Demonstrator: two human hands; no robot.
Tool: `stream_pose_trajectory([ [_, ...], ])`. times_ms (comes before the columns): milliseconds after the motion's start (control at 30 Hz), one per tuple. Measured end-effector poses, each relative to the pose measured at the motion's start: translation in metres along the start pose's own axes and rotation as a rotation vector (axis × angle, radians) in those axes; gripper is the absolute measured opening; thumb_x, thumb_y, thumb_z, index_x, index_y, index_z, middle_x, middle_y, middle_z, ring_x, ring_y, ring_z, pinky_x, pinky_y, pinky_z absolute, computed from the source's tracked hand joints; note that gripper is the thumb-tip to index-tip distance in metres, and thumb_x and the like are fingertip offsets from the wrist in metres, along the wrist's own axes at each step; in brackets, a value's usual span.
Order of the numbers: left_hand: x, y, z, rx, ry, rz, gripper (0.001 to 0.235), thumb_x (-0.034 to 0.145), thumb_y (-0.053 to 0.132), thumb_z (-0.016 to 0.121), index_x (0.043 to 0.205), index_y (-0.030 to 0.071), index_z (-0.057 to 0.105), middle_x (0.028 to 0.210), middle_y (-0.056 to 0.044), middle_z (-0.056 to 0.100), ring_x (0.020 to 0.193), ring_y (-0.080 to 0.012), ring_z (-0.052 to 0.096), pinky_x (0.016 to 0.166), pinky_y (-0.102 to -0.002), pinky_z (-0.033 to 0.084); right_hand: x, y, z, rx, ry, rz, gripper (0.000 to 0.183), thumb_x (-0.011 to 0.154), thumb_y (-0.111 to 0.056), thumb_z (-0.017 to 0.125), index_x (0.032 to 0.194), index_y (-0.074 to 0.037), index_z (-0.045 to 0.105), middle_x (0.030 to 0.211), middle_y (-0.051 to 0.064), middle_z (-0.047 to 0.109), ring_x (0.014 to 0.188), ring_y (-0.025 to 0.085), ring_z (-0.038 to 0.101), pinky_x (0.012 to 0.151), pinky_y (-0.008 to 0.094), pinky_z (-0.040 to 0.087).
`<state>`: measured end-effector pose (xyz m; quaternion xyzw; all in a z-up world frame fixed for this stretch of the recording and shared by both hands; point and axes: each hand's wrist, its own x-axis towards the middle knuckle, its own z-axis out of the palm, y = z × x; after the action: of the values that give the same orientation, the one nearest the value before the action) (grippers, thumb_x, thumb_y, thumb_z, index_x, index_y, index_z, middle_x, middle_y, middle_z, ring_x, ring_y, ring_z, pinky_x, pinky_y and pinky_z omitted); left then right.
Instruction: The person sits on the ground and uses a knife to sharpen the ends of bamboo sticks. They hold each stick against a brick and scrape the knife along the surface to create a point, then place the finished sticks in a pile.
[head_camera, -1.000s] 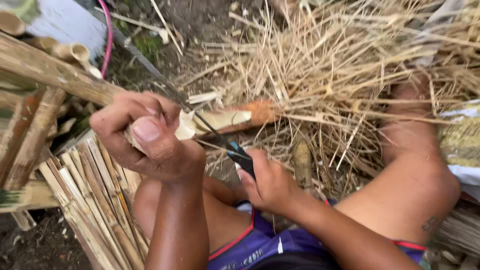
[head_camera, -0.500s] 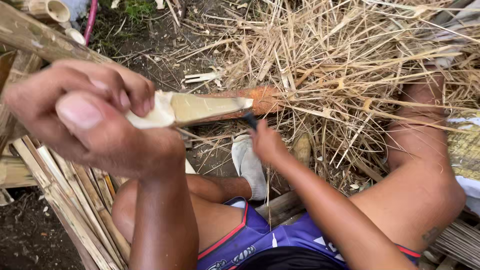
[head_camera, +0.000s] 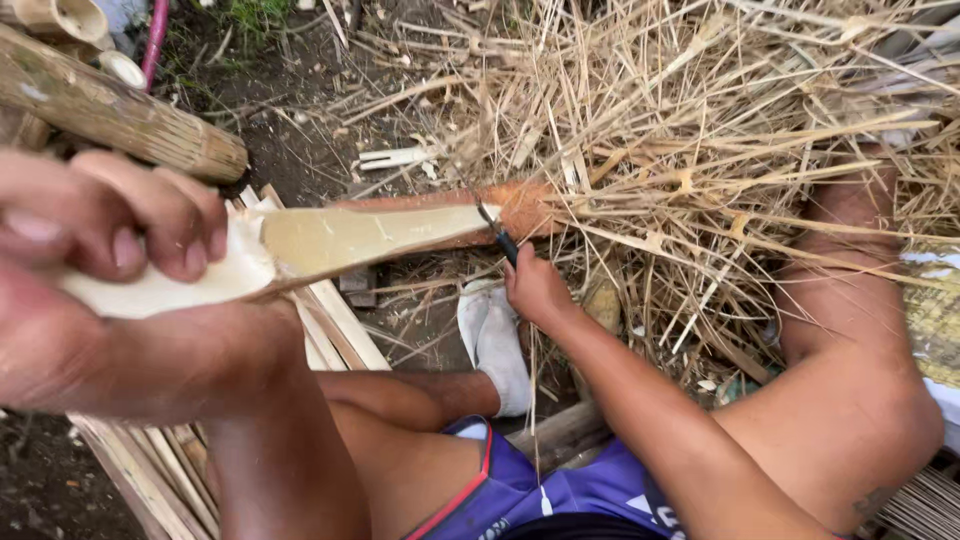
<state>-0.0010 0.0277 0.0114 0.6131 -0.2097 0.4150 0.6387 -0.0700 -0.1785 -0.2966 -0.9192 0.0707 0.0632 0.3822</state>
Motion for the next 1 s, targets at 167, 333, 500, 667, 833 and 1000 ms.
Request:
stream_pose_trajectory([
  [167,0.002,0.003,-0.018,-0.039,0.001,0.002,0.038,0.112,0.037,0.049,0.1,0.002,0.042,0.08,-0.008,0.04,0.053,-0.0169,0.041,0.048,-0.033,0.041,-0.028,-0.032,-0.022,0.261,0.088,-0.311,0.03,0.103,-0.02,0.055,0.119,0.004,0.049,0.078,0.025,0.069,0.064,0.04,0.071,0.055,0.047,0.058],
  [333,-0.008,0.005,-0.033,-0.023,-0.018,-0.051,0.041,0.112,0.041,0.048,0.099,0.003,0.042,0.08,-0.008,0.04,0.054,-0.0174,0.041,0.05,-0.034,0.041,0.003,-0.017,-0.008,0.089,-0.154,0.077,0.026,0.102,-0.021,0.057,0.112,0.003,0.051,0.075,0.021,0.069,0.063,0.038,0.071,0.054,0.05,0.055],
  [500,0.002,0.003,-0.035,-0.053,-0.018,-0.021,0.043,0.113,0.044,0.046,0.099,0.003,0.042,0.08,-0.008,0.04,0.055,-0.0178,0.041,0.051,-0.035,0.041,-0.002,-0.022,-0.024,0.145,-0.147,-0.005,0.029,0.102,-0.022,0.053,0.118,0.002,0.049,0.072,0.021,0.068,0.058,0.038,0.07,0.053,0.047,0.053],
  [667,-0.007,-0.002,-0.05,-0.05,-0.028,-0.076,0.046,0.113,0.047,0.044,0.098,0.004,0.043,0.08,-0.007,0.039,0.056,-0.0183,0.041,0.052,-0.035,0.041,-0.02,-0.032,-0.022,0.223,0.15,-0.485,0.031,0.108,-0.026,0.05,0.12,0.003,0.047,0.087,0.027,0.069,0.071,0.043,0.071,0.062,0.049,0.058],
  [833,0.008,-0.015,-0.052,-0.075,-0.034,-0.068,0.048,0.113,0.05,0.042,0.097,0.005,0.043,0.08,-0.007,0.039,0.057,-0.0188,0.041,0.053,-0.036,0.041,0.027,0.044,0.017,0.042,-0.161,0.238,0.037,0.104,-0.032,0.055,0.116,0.002,0.049,0.082,0.029,0.069,0.074,0.048,0.07,0.065,0.057,0.055],
  [1000,0.028,-0.022,-0.046,-0.046,-0.013,-0.13,0.045,0.113,0.046,0.041,0.104,0.002,0.048,0.081,-0.009,0.044,0.061,-0.0214,0.047,0.055,-0.038,0.045,-0.021,0.074,0.024,0.036,-0.141,0.197,0.042,0.099,-0.03,0.056,0.128,-0.001,0.048,0.082,0.029,0.07,0.074,0.048,0.07,0.068,0.057,0.056],
])
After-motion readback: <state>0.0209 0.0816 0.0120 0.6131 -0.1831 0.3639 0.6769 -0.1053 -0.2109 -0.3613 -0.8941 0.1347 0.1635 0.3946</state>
